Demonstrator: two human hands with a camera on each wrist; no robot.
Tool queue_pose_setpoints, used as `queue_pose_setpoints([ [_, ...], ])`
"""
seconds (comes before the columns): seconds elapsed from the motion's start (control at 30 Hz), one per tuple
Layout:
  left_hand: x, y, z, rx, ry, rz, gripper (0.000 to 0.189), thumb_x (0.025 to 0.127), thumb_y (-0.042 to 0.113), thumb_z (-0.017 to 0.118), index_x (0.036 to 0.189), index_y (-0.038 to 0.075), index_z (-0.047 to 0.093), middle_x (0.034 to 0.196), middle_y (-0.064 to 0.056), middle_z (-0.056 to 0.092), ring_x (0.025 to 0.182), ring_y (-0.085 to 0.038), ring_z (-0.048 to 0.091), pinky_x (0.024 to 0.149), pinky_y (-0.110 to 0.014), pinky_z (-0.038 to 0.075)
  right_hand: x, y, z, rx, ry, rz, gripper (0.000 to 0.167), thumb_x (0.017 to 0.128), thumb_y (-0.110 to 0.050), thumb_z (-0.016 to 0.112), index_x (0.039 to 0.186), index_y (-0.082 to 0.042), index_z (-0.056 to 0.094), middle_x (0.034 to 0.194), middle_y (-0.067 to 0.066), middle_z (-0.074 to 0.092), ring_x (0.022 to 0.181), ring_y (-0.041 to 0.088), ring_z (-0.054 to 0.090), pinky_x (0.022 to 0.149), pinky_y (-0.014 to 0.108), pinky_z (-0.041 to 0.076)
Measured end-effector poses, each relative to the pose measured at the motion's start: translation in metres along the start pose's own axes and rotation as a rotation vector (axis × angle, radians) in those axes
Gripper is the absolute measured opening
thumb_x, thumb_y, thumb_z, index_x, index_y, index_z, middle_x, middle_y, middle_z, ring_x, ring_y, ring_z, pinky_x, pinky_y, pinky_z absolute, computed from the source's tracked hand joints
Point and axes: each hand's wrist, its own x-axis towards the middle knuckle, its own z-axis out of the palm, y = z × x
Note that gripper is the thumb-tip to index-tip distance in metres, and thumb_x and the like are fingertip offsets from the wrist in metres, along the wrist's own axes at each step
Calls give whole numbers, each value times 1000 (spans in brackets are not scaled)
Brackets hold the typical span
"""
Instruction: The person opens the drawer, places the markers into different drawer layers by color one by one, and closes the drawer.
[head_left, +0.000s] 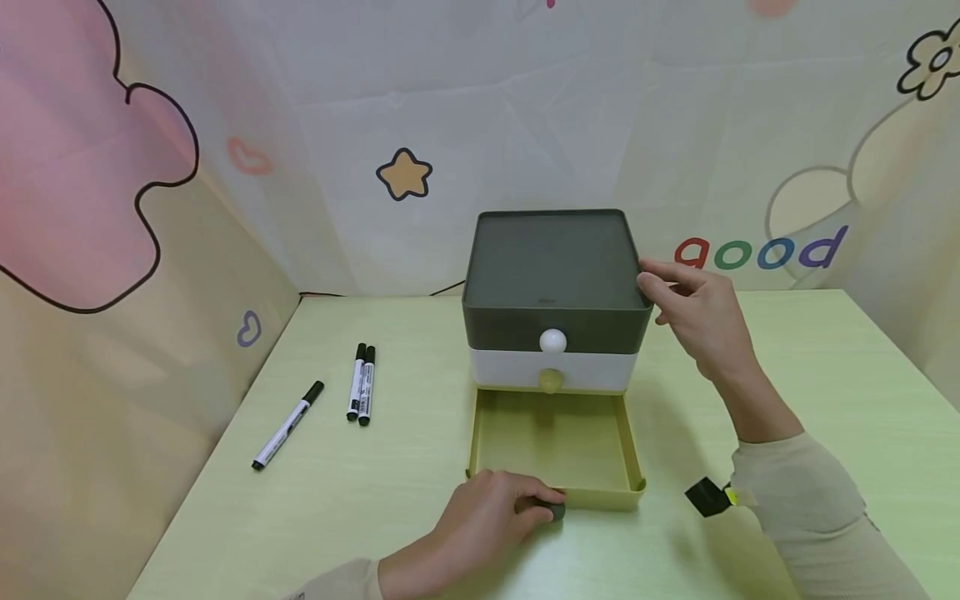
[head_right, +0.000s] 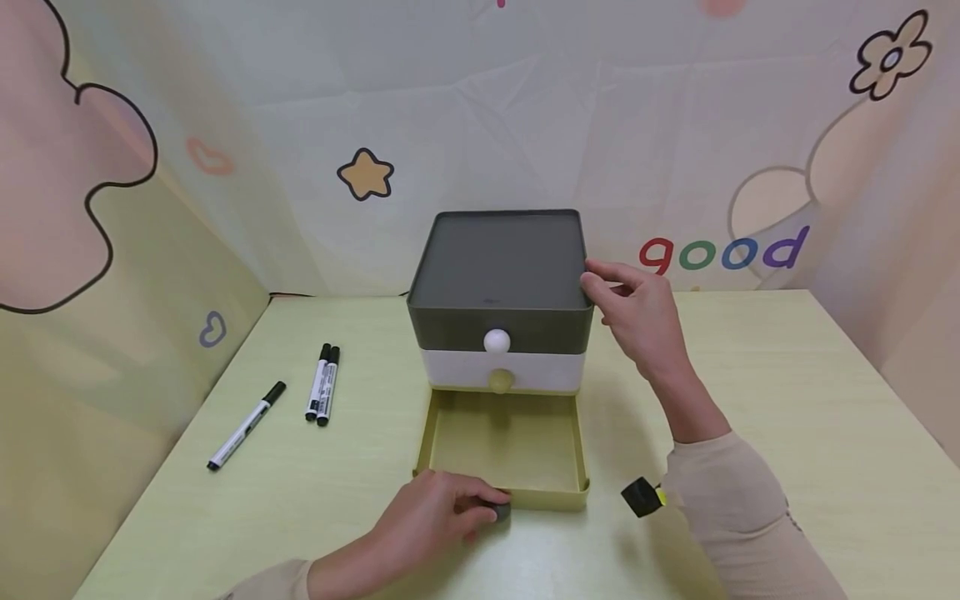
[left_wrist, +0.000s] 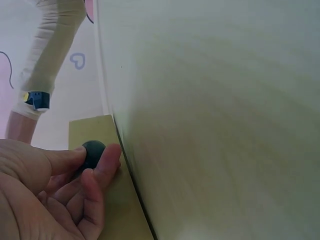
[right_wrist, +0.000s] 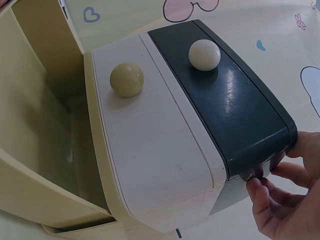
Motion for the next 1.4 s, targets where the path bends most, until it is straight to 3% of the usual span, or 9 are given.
queue_pose_setpoints([
  [0.6,-21,4,1,-62,-66,-13,18,93,18,78,108,27,83,107,23,73,100,7,64,76,-18,50,0,0,0,-15,3,3,44,106,-29,60,144,-8,61,129,10,61,74,13,57,63,18,47],
  [1.23,-27,8,1,-67,-89,-36,19,95,18,77,109,28,83,106,18,75,94,7,64,70,-17,47,-1,0,0,-5,14,7,46,105,-32,62,143,-7,62,124,5,63,71,13,59,63,20,47],
  [1.4,-28,9,4,-49,-85,-38,20,95,17,75,110,29,82,105,18,75,84,8,60,67,-17,46,-1,0,0,-3,16,10,46,105,-33,62,143,-7,62,121,2,63,73,13,59,63,19,47],
])
